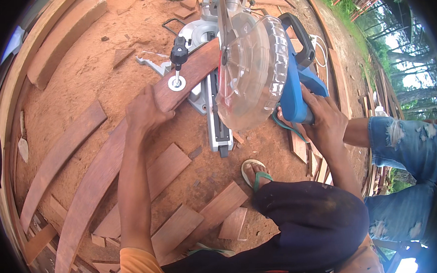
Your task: The person measures and marks a wooden plank on a wooden floor, then uses a miter saw to cut the plank. After cutting, the person measures and marks another plank on the floor.
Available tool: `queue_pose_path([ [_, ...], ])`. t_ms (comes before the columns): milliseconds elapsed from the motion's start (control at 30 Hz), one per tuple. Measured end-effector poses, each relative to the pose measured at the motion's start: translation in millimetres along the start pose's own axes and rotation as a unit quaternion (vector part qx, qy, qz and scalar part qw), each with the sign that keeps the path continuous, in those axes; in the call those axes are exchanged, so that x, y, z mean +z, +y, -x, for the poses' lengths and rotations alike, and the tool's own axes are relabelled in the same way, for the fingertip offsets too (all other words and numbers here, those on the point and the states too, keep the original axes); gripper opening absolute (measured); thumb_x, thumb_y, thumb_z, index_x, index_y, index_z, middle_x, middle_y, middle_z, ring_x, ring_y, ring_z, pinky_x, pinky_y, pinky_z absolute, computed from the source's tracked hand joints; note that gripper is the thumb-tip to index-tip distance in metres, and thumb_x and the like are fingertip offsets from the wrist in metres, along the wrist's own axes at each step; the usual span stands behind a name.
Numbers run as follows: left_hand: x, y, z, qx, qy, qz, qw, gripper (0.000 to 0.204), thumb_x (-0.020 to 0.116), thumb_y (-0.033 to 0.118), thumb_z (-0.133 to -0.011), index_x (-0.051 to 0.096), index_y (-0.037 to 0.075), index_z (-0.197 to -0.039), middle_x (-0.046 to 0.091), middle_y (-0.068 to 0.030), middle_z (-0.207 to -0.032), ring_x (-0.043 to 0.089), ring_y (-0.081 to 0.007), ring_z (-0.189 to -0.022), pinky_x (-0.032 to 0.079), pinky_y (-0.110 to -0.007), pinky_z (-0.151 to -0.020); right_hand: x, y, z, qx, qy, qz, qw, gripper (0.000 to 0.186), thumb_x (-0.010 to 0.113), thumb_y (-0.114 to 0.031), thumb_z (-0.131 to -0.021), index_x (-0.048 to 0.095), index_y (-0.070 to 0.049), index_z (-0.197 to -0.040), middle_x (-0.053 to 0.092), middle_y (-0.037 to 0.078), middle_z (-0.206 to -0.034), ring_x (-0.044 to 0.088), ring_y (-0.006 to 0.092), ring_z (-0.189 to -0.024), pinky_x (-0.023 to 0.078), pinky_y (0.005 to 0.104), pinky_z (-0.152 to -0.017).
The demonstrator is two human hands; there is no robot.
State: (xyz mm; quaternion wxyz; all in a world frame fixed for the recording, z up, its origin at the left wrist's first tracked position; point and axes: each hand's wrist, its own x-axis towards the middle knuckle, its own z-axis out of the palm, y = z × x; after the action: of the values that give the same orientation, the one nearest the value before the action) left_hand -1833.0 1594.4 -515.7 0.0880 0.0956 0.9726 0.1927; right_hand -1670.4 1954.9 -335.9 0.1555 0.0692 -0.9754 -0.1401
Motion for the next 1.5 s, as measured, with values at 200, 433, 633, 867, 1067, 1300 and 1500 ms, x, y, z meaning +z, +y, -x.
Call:
queue_pose_path([
  [200,7.7,-2.9,2.4,0.0,0.012,0.022,1.0,0.08,0.088,0.051,-0.059,0.058,0.0,-0.113,0.072,-0.0243,-0.104,0.072,-0.0404,-0.095,0.058,-0.047,-0.085,0.7,1.2,3.2,-0.007,0.017,-0.015,1.0,0.083,0.089,-0.017,-0.066,0.062,-0.025,-0.143,0.075,0.004,-0.111,0.071,0.0253,-0.098,0.059,0.0382,-0.077],
  [433,4.4,-0.1,1.2,0.0,0.024,0.013,1.0,0.079,0.089,0.051,-0.06,0.059,0.0,-0.112,0.073,-0.0242,-0.1,0.073,-0.0394,-0.093,0.057,-0.047,-0.085,0.7,-4.1,1.8,-0.002,0.028,-0.025,0.999,0.078,0.086,-0.011,-0.068,0.063,-0.019,-0.142,0.074,0.007,-0.113,0.072,0.0296,-0.099,0.059,0.0417,-0.08],
  [633,1.6,3.6,1.0,-0.007,0.008,0.02,1.0,0.078,0.089,0.052,-0.06,0.059,0.001,-0.111,0.072,-0.0236,-0.099,0.073,-0.0382,-0.091,0.057,-0.046,-0.083,-0.2,-6.0,14.4,-0.004,0.023,-0.025,0.999,0.078,0.087,-0.01,-0.066,0.063,-0.018,-0.14,0.073,0.007,-0.115,0.071,0.0309,-0.1,0.059,0.0425,-0.081],
  [867,2.5,4.2,1.6,-0.015,0.016,0.001,1.0,0.077,0.089,0.05,-0.06,0.06,0.001,-0.112,0.073,-0.0216,-0.101,0.073,-0.0355,-0.093,0.058,-0.043,-0.083,11.0,-12.1,17.5,-0.021,0.034,-0.006,0.999,0.079,0.085,-0.007,-0.062,0.066,-0.02,-0.137,0.073,0.001,-0.114,0.069,0.022,-0.093,0.058,0.036,-0.069],
  [1067,-0.9,7.4,2.6,-0.022,0.007,0.009,1.0,0.076,0.087,0.051,-0.061,0.059,0.001,-0.111,0.073,-0.0221,-0.1,0.073,-0.0374,-0.093,0.057,-0.045,-0.084,11.5,-11.9,17.1,-0.015,0.019,-0.005,1.0,0.076,0.082,-0.003,-0.064,0.066,-0.019,-0.137,0.073,0.002,-0.113,0.069,0.0229,-0.094,0.057,0.0368,-0.069],
  [1300,-1.6,4.7,1.0,-0.01,0.006,-0.007,1.0,0.08,0.089,0.049,-0.06,0.061,-0.001,-0.116,0.073,-0.0198,-0.108,0.074,-0.0341,-0.098,0.061,-0.041,-0.084,13.9,-9.2,16.9,-0.034,0.03,-0.016,0.999,0.074,0.08,-0.003,-0.067,0.066,-0.016,-0.138,0.074,0.006,-0.116,0.07,0.0266,-0.095,0.058,0.0385,-0.072],
  [1500,1.5,2.5,2.2,-0.008,0.022,0.008,1.0,0.077,0.087,0.052,-0.06,0.06,0.0,-0.112,0.072,-0.0216,-0.103,0.071,-0.0365,-0.098,0.056,-0.044,-0.087,14.6,-11.2,16.8,-0.033,0.042,-0.01,0.999,0.072,0.082,-0.006,-0.068,0.066,-0.015,-0.138,0.074,0.01,-0.122,0.071,0.0298,-0.095,0.06,0.0398,-0.078],
])
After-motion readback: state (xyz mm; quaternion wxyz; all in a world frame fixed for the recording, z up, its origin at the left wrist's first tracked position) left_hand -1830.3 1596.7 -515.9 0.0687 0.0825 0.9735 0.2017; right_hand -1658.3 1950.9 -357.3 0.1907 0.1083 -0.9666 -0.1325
